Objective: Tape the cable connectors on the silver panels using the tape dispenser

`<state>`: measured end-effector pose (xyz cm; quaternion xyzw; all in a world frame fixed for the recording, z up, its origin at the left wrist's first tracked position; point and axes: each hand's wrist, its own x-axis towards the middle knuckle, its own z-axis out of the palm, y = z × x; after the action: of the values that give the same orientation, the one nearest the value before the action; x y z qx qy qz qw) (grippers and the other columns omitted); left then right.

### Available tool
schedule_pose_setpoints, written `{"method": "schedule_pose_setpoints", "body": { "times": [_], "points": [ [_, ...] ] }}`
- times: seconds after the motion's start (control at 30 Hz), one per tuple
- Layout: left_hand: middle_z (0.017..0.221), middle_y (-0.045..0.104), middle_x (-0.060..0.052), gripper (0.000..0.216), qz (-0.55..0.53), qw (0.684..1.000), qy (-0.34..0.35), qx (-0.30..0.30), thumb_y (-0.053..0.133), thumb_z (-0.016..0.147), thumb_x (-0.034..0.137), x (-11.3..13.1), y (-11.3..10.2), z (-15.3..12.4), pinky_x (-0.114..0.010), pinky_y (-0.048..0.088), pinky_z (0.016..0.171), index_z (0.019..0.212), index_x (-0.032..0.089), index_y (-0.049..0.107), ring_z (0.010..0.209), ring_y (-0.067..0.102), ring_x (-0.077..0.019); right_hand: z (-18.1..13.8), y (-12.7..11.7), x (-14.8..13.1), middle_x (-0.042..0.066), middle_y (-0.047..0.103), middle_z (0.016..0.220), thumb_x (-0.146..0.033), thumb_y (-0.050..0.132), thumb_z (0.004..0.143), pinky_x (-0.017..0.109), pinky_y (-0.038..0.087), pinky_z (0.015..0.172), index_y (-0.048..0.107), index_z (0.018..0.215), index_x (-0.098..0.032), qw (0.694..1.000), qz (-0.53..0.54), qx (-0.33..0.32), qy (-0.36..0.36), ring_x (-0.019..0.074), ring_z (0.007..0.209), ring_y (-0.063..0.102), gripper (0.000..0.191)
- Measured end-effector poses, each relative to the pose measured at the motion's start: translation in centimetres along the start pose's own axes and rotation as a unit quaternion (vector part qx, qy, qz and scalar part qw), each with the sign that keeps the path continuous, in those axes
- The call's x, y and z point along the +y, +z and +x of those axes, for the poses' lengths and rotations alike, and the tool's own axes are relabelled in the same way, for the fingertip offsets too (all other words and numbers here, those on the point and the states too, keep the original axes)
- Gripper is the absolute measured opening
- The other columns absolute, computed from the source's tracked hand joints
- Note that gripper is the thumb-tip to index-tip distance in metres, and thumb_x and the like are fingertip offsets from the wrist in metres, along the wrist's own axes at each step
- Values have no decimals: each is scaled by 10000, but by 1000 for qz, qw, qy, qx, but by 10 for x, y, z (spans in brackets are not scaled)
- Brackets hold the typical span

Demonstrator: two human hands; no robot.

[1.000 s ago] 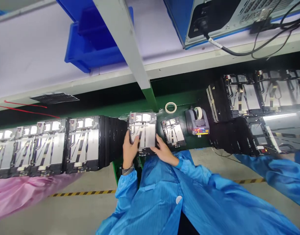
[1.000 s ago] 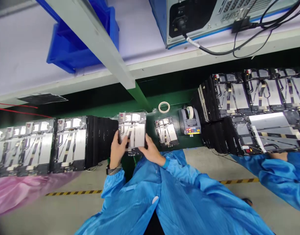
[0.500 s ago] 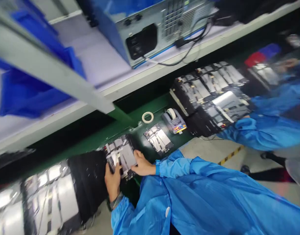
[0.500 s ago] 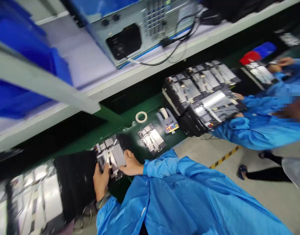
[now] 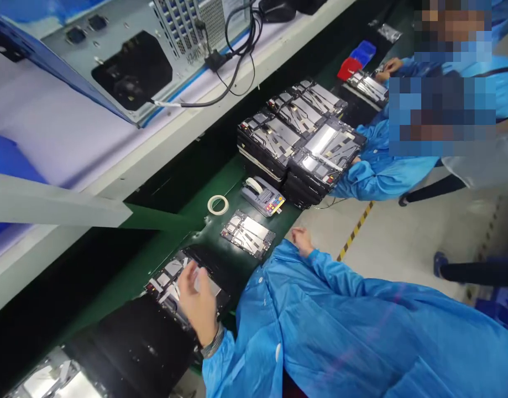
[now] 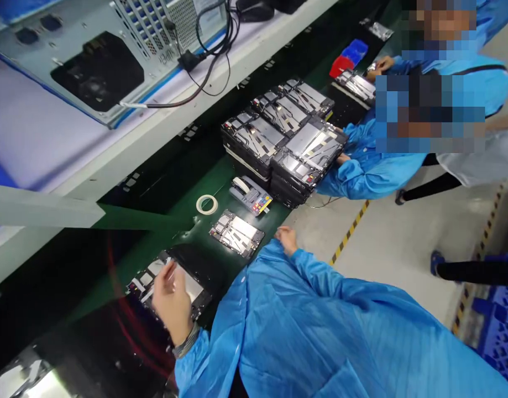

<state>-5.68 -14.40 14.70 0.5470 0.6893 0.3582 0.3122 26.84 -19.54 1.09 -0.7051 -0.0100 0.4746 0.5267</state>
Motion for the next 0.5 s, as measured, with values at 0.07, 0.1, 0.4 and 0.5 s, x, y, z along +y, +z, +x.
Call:
{"method": "schedule_pose_setpoints", "body": {
  "times": [0.07,0.1,0.4,0.5],
  "points": [
    [1381,681,-123,429,-9,996,24,-82,631,1002,468,5,28,2,-453,555,1122,1362,238,664,1291,669,-274,21,-26,-5,-99,498,507,-248,719,820,166,307,396,554,760,-220,998,20,51,9,73,419,409,178],
    [1379,674,-131,415,-8,992,41,-119,639,998,461,4,43,2,-451,559,1107,1343,232,671,1294,661,-277,31,-30,-8,-86,529,528,-223,722,832,161,331,403,577,779,-208,997,28,65,13,71,431,436,155],
    [1392,607,-169,362,60,967,110,-224,632,991,379,-37,119,-15,-521,426,1243,1306,204,656,1389,567,-312,87,23,-15,-30,653,643,-198,782,913,150,451,430,664,832,-166,995,78,37,50,65,491,543,147],
    [1406,597,-175,373,77,969,84,-218,631,988,377,-52,120,-19,-528,418,1249,1313,195,650,1393,558,-316,89,26,-14,-36,647,646,-164,760,928,145,471,437,668,844,-163,994,86,26,60,61,499,545,124]
  ]
}}
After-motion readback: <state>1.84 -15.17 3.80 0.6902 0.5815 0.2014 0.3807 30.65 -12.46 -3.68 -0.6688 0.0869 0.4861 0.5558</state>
